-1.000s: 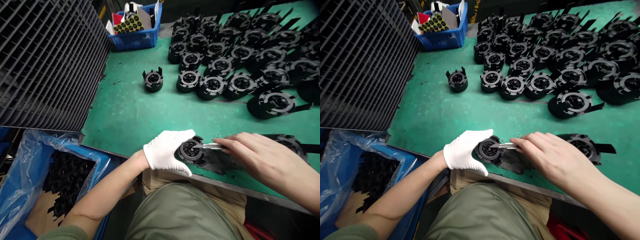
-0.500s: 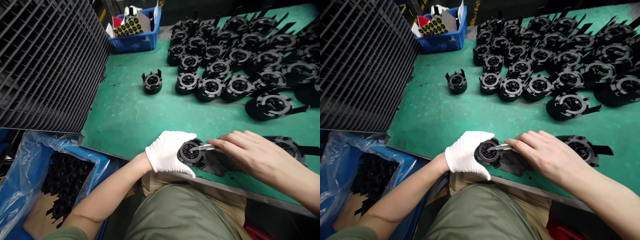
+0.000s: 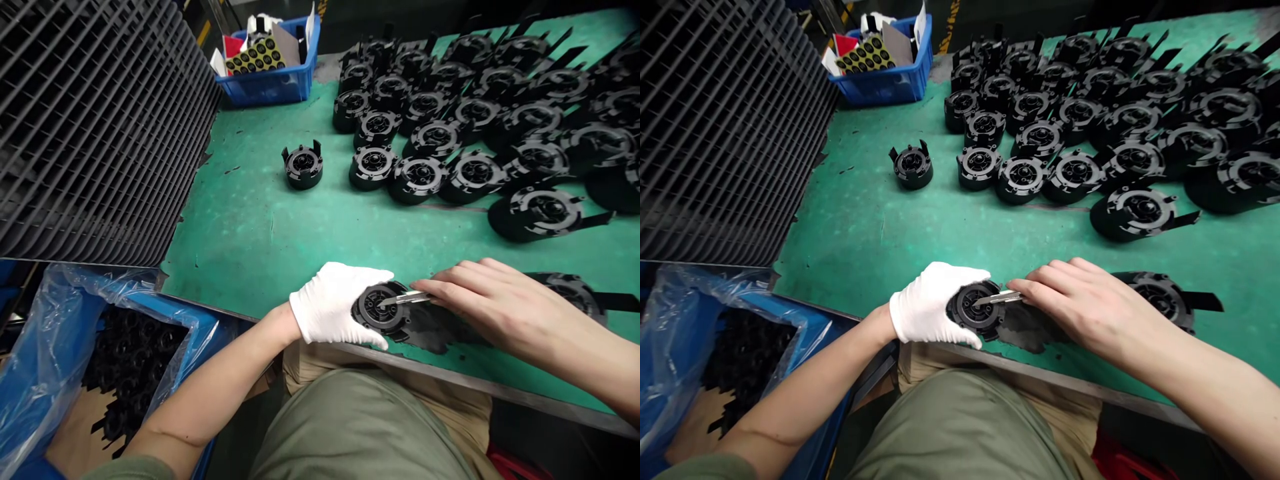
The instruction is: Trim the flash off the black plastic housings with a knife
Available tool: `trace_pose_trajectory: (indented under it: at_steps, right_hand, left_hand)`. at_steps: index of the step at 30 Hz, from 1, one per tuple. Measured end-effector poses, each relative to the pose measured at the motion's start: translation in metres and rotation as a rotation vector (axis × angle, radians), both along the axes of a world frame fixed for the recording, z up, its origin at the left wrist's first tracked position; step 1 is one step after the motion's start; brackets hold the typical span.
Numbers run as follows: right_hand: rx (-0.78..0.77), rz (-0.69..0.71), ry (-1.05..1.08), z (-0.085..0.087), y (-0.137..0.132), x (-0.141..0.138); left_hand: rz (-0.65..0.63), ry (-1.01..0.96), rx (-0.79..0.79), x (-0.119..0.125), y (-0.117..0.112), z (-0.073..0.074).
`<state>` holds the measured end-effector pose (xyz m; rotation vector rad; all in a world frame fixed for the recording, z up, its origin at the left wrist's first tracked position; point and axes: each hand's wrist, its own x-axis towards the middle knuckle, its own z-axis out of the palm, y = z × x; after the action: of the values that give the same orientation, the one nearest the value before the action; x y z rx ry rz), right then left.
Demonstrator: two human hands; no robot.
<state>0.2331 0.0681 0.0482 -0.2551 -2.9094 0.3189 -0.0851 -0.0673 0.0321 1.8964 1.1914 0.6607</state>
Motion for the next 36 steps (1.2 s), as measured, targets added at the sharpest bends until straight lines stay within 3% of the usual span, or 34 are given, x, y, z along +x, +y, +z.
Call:
trace_pose_trajectory:
  at_steps: [4, 13, 19, 26, 36]
  right_hand:
    - [-0.019, -0.024, -0.015, -0.004, 0.000, 0.001]
    - [-0.036, -0.004, -0.065, 0.009, 0.000, -0.003]
    - [0.025, 0.044, -0.047, 0.008, 0.004, 0.003]
    - [0.107, 0.125, -0.079, 0.021, -0.006, 0.010]
    - [0.173, -0.119, -0.028, 0.016, -0.039, 0.018]
  left_hand:
    - [-0.002, 0.011, -0.001, 0.000, 0.001, 0.000]
    - [0.002, -0.016, 0.021, 0.001, 0.000, -0.003]
    - [-0.009, -0.013, 0.010, 0.001, 0.000, -0.003]
    - [0.017, -0.021, 0.038, 0.001, -0.002, -0.007]
    - [0.033, -0.047, 0.070, 0.000, -0.003, -0.012]
